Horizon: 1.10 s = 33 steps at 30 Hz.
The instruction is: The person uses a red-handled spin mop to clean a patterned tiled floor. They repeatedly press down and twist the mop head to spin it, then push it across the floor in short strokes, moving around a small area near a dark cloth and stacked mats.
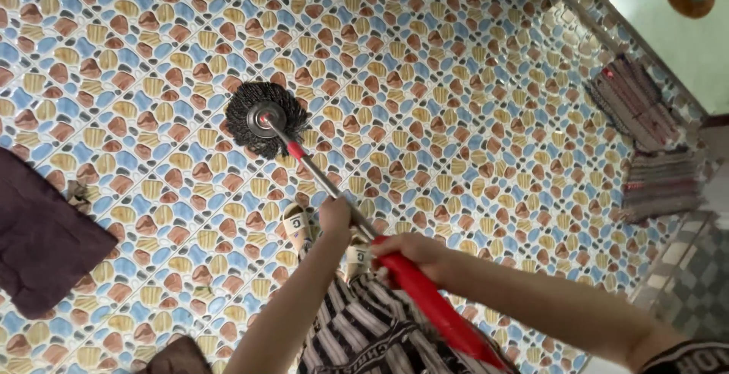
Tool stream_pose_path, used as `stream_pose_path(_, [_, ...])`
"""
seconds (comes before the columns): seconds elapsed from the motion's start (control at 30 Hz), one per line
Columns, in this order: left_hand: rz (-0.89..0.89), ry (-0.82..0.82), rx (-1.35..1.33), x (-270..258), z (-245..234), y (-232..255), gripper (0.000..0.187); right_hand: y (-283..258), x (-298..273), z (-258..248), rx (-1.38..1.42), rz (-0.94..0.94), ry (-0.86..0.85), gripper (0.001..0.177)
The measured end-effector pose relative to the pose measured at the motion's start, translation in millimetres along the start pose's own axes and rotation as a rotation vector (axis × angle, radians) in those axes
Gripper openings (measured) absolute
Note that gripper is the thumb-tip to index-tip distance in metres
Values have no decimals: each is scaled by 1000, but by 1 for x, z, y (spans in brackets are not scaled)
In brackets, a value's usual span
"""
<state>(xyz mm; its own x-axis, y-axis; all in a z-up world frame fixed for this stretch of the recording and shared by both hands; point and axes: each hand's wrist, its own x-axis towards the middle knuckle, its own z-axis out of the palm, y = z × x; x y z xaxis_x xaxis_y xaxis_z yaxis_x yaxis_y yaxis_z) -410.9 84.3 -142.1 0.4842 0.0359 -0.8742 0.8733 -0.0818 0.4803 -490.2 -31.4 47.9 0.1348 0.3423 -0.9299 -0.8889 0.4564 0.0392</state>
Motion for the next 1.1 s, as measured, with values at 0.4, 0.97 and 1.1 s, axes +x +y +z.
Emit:
stream_pose_path(0.4, [352,86,97,139,-116,184,35,-161,113,172,-52,-234,-179,33])
stream_pose_path(0.97, [164,-199,-82,69,-39,81,66,-104,106,50,-62,-402,-205,42])
stream_pose_path(1.1, [154,-262,78,-29,7,45,59,-49,30,-11,24,-279,-191,42])
